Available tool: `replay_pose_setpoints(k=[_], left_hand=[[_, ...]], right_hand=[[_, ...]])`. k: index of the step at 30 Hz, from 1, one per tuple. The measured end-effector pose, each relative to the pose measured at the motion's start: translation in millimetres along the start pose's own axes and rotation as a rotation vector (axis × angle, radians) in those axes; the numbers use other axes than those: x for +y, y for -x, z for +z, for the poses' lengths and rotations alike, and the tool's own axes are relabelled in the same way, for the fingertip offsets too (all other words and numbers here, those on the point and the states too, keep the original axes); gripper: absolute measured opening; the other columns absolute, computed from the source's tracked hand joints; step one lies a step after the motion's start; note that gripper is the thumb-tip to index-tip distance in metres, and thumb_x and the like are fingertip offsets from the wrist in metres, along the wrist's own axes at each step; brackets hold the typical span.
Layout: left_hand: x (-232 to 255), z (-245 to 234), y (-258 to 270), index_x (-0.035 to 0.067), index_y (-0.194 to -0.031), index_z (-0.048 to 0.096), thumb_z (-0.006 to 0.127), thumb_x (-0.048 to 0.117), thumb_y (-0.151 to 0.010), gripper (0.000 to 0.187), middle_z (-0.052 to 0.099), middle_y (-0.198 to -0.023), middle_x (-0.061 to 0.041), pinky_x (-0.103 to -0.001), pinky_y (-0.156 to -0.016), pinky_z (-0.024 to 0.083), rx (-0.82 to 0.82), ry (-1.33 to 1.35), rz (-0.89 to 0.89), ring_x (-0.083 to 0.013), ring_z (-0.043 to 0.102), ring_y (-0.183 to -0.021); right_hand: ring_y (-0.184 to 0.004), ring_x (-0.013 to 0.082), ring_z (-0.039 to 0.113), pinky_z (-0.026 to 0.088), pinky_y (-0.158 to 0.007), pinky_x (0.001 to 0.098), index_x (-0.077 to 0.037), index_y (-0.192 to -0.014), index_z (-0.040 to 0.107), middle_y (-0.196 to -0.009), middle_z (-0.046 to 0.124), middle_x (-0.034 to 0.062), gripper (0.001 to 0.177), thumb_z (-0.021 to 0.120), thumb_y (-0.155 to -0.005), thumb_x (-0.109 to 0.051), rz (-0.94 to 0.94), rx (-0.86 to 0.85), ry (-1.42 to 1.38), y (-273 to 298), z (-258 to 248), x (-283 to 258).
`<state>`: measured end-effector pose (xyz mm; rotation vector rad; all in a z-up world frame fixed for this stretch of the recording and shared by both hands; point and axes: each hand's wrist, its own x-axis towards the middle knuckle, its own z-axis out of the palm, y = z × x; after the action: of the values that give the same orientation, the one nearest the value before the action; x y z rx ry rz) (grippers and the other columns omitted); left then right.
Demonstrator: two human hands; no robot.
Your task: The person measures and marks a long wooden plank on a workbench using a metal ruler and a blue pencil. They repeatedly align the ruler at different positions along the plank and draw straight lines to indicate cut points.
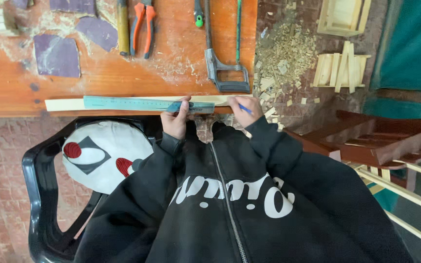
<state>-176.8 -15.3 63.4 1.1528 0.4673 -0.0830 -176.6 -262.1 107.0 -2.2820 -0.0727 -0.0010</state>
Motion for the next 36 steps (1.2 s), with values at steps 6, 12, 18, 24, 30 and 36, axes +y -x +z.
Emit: replay_pose_setpoints(k=[6,12,18,24,30,36], left_hand=[[-20,-1,30,0.0,-0.107,0.079,0.076,0.01,-0.096,0.015,0.069,-0.061,-0.017,-0.03,-0.049,0.06,-0.013,-0.122,0.043,-0.0205,0.069,-0.05],[-34,22,65,-0.001,-0.112,0.078,0.074,0.012,-0.098,0.02,0.076,-0.084,-0.019,-0.032,-0.052,0.062,0.087,-0.072,0.022,-0.0191,0.07,-0.055],[-76,61,78,0.004,-0.109,0.078,0.077,0.017,-0.097,0.018,0.077,-0.085,-0.011,-0.032,-0.061,0.065,0.134,-0.1,-0.004,-0.0161,0.072,-0.071],[-58,95,76,0.005,-0.105,0.08,0.081,0.018,-0.094,0.017,0.077,-0.081,-0.011,-0.033,-0.059,0.064,0.056,-0.118,0.0,-0.0145,0.071,-0.069],[-49,111,57,0.001,-0.108,0.079,0.081,0.017,-0.092,0.023,0.075,-0.076,-0.017,-0.032,-0.052,0.066,-0.065,0.0,-0.192,-0.0208,0.074,-0.058],[-20,96,56,-0.004,-0.112,0.073,0.078,0.013,-0.094,0.025,0.076,-0.093,-0.022,-0.041,-0.063,0.069,-0.227,0.054,-0.311,-0.0292,0.077,-0.076]], right_hand=[[-0.082,0.0348,0.074,0.059,-0.074,0.0425,-0.01,-0.099,0.078,-0.084,0.077,0.0106,0.007,0.074,-0.094,-0.012,0.02,-0.014,-0.075,17,8,21],[-0.094,0.0437,0.068,0.055,-0.084,0.048,-0.001,-0.096,0.072,-0.095,0.067,0.0195,0.018,0.068,-0.102,-0.016,-0.102,-0.036,-0.113,23,-32,55],[-0.065,0.0209,0.063,0.054,-0.058,0.0322,0.005,-0.162,0.01,-0.077,0.065,0.0142,0.071,0.054,-0.108,-0.006,0.009,-0.047,-0.479,32,-88,48],[-0.084,0.0173,0.072,0.059,-0.066,0.0225,0.002,-0.138,0.055,-0.095,0.074,0.0162,0.055,0.072,-0.094,-0.026,0.127,-0.015,-0.708,56,-108,38],[-0.066,0.0126,0.071,0.053,-0.059,0.0164,-0.012,-0.081,0.044,-0.08,0.078,0.0049,0.048,0.092,-0.084,-0.017,0.006,0.201,-0.35,56,-81,42],[-0.077,0.0137,0.075,0.06,-0.067,0.0213,-0.006,-0.084,0.047,-0.087,0.077,0.0126,0.042,0.089,-0.085,-0.005,0.289,0.244,-0.594,55,-46,40]])
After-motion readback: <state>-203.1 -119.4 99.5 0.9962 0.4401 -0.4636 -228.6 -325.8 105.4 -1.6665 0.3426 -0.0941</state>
